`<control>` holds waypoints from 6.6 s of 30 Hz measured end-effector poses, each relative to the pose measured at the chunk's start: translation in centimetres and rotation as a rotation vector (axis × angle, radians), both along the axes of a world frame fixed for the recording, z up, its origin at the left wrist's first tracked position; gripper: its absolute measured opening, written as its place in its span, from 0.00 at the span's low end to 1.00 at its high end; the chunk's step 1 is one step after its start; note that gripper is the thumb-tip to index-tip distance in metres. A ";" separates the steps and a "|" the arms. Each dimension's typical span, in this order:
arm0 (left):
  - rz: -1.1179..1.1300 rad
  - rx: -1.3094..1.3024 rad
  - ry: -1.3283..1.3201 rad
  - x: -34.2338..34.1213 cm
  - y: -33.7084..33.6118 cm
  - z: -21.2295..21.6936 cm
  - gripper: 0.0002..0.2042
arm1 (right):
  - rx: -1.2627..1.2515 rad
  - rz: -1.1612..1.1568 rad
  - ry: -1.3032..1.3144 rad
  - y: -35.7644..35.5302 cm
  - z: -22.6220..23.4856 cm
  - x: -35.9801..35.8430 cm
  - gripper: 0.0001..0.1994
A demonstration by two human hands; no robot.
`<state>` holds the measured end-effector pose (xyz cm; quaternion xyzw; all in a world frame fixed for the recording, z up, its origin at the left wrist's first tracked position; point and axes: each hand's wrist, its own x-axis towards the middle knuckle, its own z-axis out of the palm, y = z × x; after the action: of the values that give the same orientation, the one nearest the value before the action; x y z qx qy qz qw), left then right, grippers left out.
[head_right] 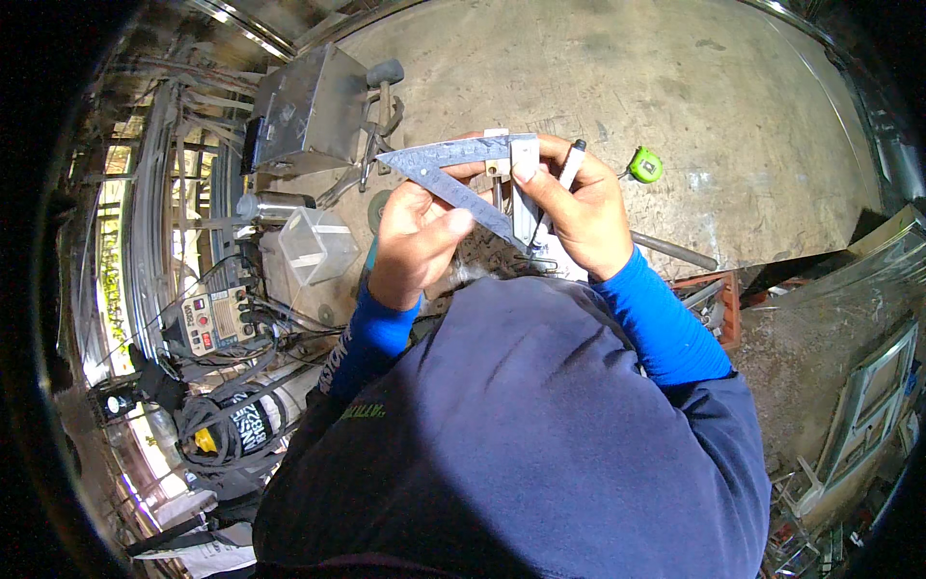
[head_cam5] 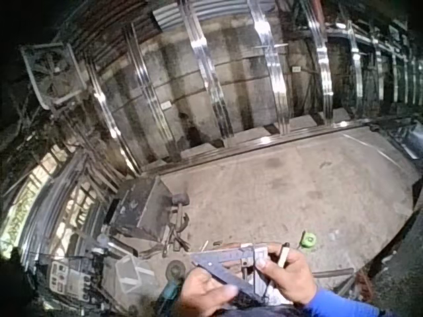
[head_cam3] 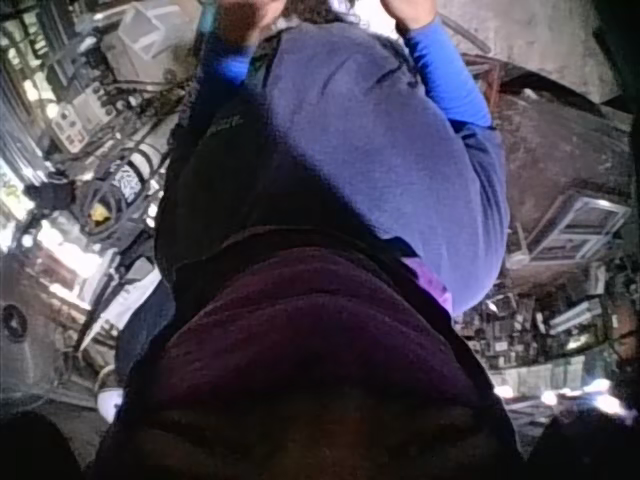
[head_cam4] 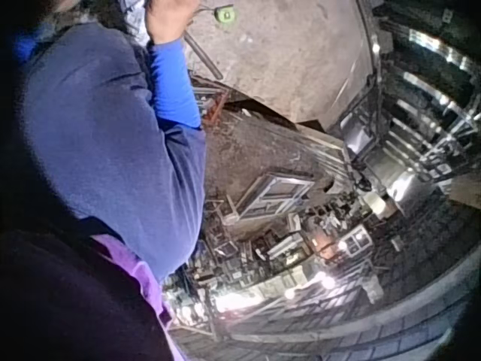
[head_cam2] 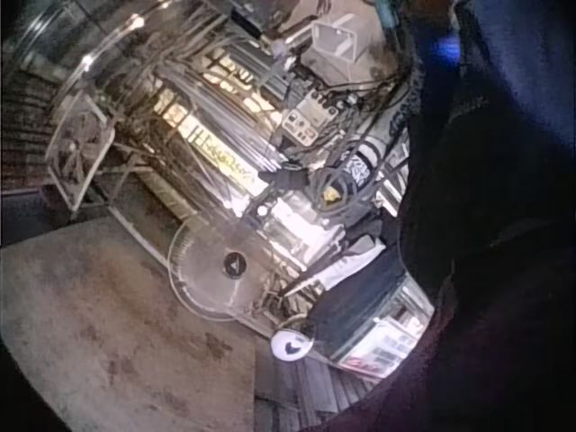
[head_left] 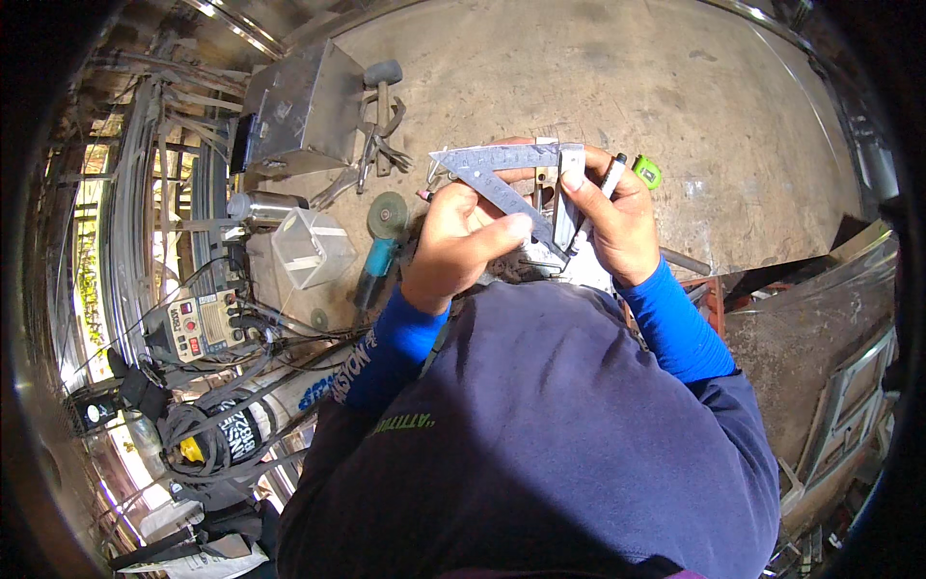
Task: The person uses a tape measure and a marker to measure and mark a metal angle bracket on a workbench. They repeatedly measure different sections and draw lines along the edges of the bracket.
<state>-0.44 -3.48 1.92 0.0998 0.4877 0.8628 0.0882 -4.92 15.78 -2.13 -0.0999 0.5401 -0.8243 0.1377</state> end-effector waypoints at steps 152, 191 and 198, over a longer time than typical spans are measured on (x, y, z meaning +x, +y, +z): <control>0.192 -1.890 0.054 -15.6 -11.4 -29.0 0.13 | 0.360 -0.187 -0.584 5.4 -17.3 -2.3 0.16; 0.317 -0.146 -0.062 -1.2 1.7 -2.5 0.14 | 0.224 0.082 0.043 0.6 0.1 0.3 0.10; 0.351 -0.132 -0.061 -0.2 2.1 -0.8 0.12 | 0.163 0.132 0.036 0.6 2.6 1.4 0.11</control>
<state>-0.65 -1.38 1.13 -0.0188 0.5503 0.8336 -0.0426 -3.48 16.40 0.50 -0.1386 0.5997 -0.7649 0.1897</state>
